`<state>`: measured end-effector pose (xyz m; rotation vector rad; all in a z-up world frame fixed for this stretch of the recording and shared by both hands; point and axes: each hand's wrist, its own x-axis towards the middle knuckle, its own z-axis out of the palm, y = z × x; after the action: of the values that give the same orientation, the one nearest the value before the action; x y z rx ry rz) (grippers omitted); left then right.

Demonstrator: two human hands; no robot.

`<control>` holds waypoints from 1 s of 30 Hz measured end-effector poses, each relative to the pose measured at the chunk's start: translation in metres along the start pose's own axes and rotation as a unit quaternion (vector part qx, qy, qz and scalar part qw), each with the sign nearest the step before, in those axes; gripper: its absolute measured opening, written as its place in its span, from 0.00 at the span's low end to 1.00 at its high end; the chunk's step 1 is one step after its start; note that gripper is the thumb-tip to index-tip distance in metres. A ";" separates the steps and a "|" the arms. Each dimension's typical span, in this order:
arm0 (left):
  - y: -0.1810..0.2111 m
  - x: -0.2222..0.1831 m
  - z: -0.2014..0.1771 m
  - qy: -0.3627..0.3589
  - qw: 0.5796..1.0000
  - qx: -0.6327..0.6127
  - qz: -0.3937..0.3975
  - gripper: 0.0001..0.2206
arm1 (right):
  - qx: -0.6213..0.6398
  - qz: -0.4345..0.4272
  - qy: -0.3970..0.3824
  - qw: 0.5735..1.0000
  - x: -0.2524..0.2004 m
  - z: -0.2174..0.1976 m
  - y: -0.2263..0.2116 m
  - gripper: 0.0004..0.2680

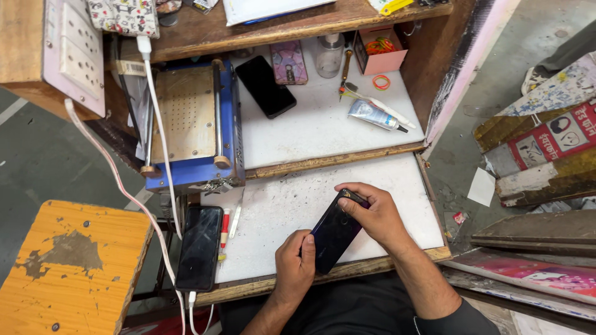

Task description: The person disassembles and reassembles smartphones on a workbench. They remove back covers, handle internal components, and apply adhesive to the phone frame. The person also handles a phone case and other tools during the process.

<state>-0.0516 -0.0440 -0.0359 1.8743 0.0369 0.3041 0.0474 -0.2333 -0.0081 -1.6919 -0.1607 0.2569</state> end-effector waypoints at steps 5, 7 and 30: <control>-0.004 -0.002 -0.001 -0.061 0.995 -0.002 -0.077 0.14 | 0.080 0.013 0.015 0.997 -0.005 0.009 0.000 0.12; -0.006 0.000 -0.004 -0.052 0.995 -0.040 -0.069 0.14 | 0.140 0.041 0.008 0.989 -0.004 0.006 0.002 0.14; -0.036 -0.004 -0.012 -0.107 0.958 -0.246 -0.100 0.17 | 0.333 0.034 -0.049 0.941 -0.008 0.013 0.050 0.17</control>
<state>-0.0532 -0.0223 -0.0668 1.3833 0.0020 -0.0340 0.0339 -0.2297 -0.0583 -1.0118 -0.0756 0.3975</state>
